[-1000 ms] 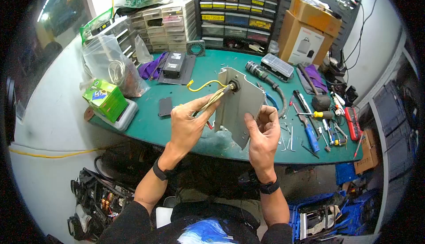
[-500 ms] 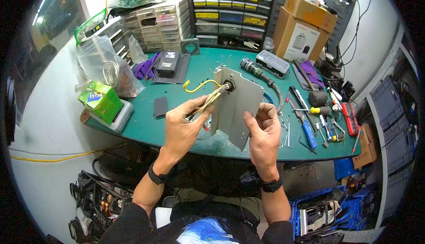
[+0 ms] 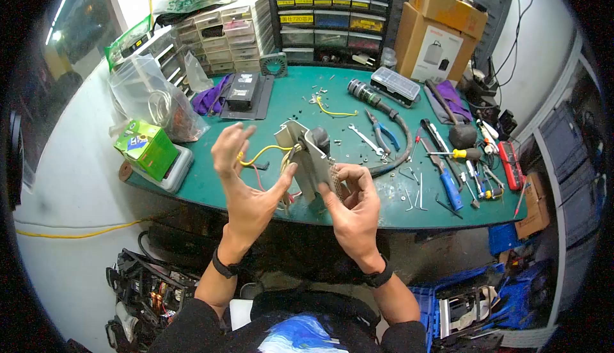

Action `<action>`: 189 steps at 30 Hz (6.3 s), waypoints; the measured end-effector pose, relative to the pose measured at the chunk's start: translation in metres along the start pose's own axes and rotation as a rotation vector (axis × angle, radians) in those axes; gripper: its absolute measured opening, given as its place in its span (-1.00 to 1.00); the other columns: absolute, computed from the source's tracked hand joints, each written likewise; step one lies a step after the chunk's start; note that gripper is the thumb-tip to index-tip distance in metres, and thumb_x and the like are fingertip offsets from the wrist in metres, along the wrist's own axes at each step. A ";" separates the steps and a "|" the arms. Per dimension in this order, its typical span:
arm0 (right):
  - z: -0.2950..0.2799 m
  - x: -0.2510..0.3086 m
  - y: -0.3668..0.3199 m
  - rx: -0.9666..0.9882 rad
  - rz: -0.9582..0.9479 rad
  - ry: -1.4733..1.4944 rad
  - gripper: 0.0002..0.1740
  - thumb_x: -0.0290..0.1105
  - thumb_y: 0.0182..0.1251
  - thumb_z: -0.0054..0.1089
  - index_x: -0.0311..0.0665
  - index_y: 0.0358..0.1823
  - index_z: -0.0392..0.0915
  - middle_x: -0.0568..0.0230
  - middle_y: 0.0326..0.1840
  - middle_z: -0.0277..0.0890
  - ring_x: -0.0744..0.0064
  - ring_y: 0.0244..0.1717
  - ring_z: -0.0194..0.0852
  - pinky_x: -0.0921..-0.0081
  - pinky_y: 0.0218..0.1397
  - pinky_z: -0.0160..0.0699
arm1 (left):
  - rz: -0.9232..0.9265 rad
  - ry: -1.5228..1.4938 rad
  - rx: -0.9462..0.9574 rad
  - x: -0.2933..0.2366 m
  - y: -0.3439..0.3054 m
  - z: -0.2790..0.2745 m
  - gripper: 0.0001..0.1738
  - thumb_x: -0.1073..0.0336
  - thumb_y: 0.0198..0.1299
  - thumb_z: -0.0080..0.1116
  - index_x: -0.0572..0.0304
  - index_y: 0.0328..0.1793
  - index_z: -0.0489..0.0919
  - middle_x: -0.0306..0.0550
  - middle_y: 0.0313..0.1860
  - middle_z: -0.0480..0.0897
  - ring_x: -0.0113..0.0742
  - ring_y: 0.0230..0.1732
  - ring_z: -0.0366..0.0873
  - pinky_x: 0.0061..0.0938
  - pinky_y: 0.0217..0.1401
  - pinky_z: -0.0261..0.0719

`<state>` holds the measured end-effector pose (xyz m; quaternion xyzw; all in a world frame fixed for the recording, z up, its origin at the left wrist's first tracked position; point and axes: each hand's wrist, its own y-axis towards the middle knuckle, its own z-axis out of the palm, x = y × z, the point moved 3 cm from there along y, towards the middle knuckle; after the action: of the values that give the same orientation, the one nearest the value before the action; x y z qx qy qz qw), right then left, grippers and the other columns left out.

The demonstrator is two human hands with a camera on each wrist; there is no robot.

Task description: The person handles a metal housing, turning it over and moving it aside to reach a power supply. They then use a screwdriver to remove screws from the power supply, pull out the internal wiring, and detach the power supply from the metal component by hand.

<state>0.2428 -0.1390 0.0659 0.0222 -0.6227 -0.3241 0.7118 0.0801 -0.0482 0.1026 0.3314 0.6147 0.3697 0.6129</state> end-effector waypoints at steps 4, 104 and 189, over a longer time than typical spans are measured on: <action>0.003 -0.001 -0.006 -0.017 -0.003 0.023 -0.68 -0.65 0.42 0.36 -0.30 0.04 0.41 0.27 0.17 0.44 0.59 0.15 0.45 0.59 0.26 0.47 | 0.039 0.381 0.293 -0.009 0.004 0.001 -0.42 0.36 0.02 0.63 0.02 0.23 0.74 0.03 0.39 0.51 0.02 0.34 0.51 -0.12 0.24 0.58; 0.068 -0.017 0.122 0.352 -0.234 -0.811 -0.28 0.12 0.68 -0.14 -0.42 -0.36 0.67 -0.23 -0.52 0.54 -0.30 -0.44 0.57 -0.05 -0.30 0.50 | -0.649 -0.513 0.266 0.052 -0.035 0.011 0.05 0.24 0.23 0.44 0.22 0.69 -0.01 0.11 0.39 0.39 -0.16 0.36 0.45 -0.23 0.43 0.48; 0.038 -0.048 0.143 0.313 0.063 -0.782 -0.35 -0.07 0.63 -0.05 -0.48 -0.56 0.46 0.06 -0.71 0.27 0.35 -0.63 0.22 0.15 -0.46 0.22 | -0.740 -0.433 0.351 0.064 -0.019 0.040 0.15 0.12 0.01 0.69 0.30 0.52 0.07 0.09 0.23 0.51 -0.23 0.26 0.52 -0.29 0.29 0.60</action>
<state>0.2702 0.0117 0.0946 -0.0136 -0.8881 -0.1878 0.4193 0.1189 -0.0011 0.0546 0.2581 0.6028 -0.0609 0.7525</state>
